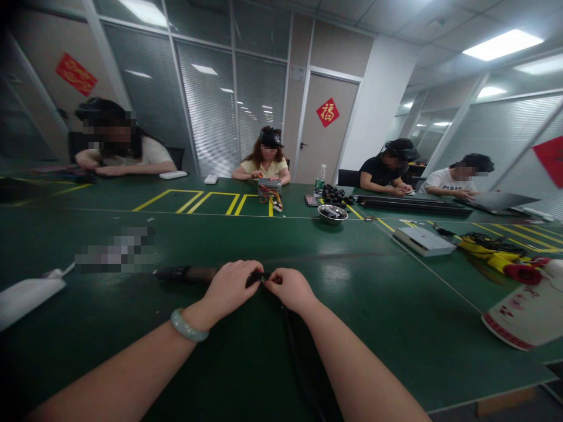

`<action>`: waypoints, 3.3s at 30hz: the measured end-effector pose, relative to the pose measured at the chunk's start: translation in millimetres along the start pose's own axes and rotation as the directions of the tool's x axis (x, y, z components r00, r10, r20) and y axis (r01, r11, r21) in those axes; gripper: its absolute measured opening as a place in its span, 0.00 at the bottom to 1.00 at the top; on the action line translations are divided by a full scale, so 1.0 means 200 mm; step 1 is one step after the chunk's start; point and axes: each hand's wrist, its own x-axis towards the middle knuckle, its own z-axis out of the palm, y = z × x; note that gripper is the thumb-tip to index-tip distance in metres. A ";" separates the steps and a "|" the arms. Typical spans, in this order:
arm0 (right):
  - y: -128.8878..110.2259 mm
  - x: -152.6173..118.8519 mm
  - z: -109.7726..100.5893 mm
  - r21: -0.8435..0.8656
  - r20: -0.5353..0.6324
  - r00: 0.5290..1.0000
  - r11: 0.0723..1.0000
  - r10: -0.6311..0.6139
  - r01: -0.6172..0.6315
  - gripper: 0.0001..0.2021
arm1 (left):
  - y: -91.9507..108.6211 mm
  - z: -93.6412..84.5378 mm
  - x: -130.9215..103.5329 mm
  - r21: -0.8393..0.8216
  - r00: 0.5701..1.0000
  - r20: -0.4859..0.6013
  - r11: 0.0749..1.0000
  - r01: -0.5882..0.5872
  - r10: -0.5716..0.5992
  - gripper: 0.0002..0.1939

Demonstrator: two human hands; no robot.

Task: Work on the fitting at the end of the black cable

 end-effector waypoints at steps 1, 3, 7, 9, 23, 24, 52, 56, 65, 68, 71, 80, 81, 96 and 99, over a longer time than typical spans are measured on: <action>0.00 0.00 0.00 -0.002 0.004 1.000 1.000 0.004 -0.004 0.11 | 0.00 0.00 0.00 -0.001 1.000 0.002 1.000 0.005 -0.005 0.09; 0.00 0.00 0.00 -0.003 0.015 1.000 1.000 0.007 -0.007 0.11 | 0.00 0.00 0.00 -0.003 1.000 0.015 1.000 0.007 -0.007 0.09; 0.01 0.00 0.00 0.005 0.006 1.000 1.000 -0.013 0.013 0.11 | 0.00 0.00 0.00 -0.014 0.999 0.029 1.000 -0.020 0.020 0.07; 0.01 0.00 0.00 -0.002 -0.011 1.000 1.000 -0.020 0.019 0.11 | 0.00 0.00 0.01 -0.009 1.000 0.023 1.000 -0.020 0.021 0.07; 0.00 0.00 0.00 -0.008 -0.003 1.000 1.000 -0.008 0.008 0.11 | 0.00 0.00 0.00 -0.015 0.999 0.031 1.000 -0.016 0.016 0.07; 0.00 0.00 0.00 -0.011 -0.002 1.000 1.000 -0.007 0.006 0.11 | 0.00 -0.01 0.00 -0.013 0.999 0.031 1.000 -0.015 0.016 0.07; 0.01 0.00 0.00 -0.010 -0.013 1.000 1.000 -0.021 0.021 0.10 | 0.01 -0.01 0.00 -0.013 1.000 0.016 1.000 -0.006 0.006 0.06; 0.01 0.00 0.01 -0.003 -0.011 1.000 1.000 -0.017 0.017 0.10 | 0.01 -0.01 0.00 -0.012 1.000 0.010 1.000 0.001 -0.001 0.06; 0.01 0.00 0.00 -0.008 -0.008 1.000 1.000 -0.013 0.013 0.11 | 0.00 0.00 0.00 -0.019 1.000 0.012 1.000 -0.015 0.016 0.05; 0.00 0.00 0.00 -0.001 0.002 1.000 1.000 -0.013 0.013 0.11 | 0.00 0.00 0.00 -0.015 1.000 0.008 1.000 -0.023 0.023 0.05; 0.00 0.00 0.00 0.000 -0.006 1.000 1.000 -0.015 0.015 0.11 | 0.00 0.00 0.00 0.002 1.000 0.012 1.000 -0.020 0.020 0.05; 0.00 0.00 -0.01 0.012 -0.005 1.000 1.000 -0.003 0.003 0.10 | -0.01 0.01 0.00 -0.008 1.000 -0.007 1.000 -0.014 0.013 0.06; 0.00 0.00 -0.01 0.015 -0.003 1.000 1.000 -0.006 0.006 0.10 | -0.01 0.01 0.00 -0.007 1.000 -0.007 1.000 -0.011 0.011 0.06; 0.01 0.00 -0.01 0.010 -0.009 1.000 1.000 -0.022 0.022 0.11 | -0.01 0.01 0.00 -0.007 1.000 -0.006 1.000 -0.012 0.012 0.07; 0.00 0.00 0.00 -0.004 -0.016 1.000 1.000 -0.026 0.026 0.11 | -0.01 0.01 0.00 -0.005 1.000 -0.016 1.000 -0.014 0.014 0.06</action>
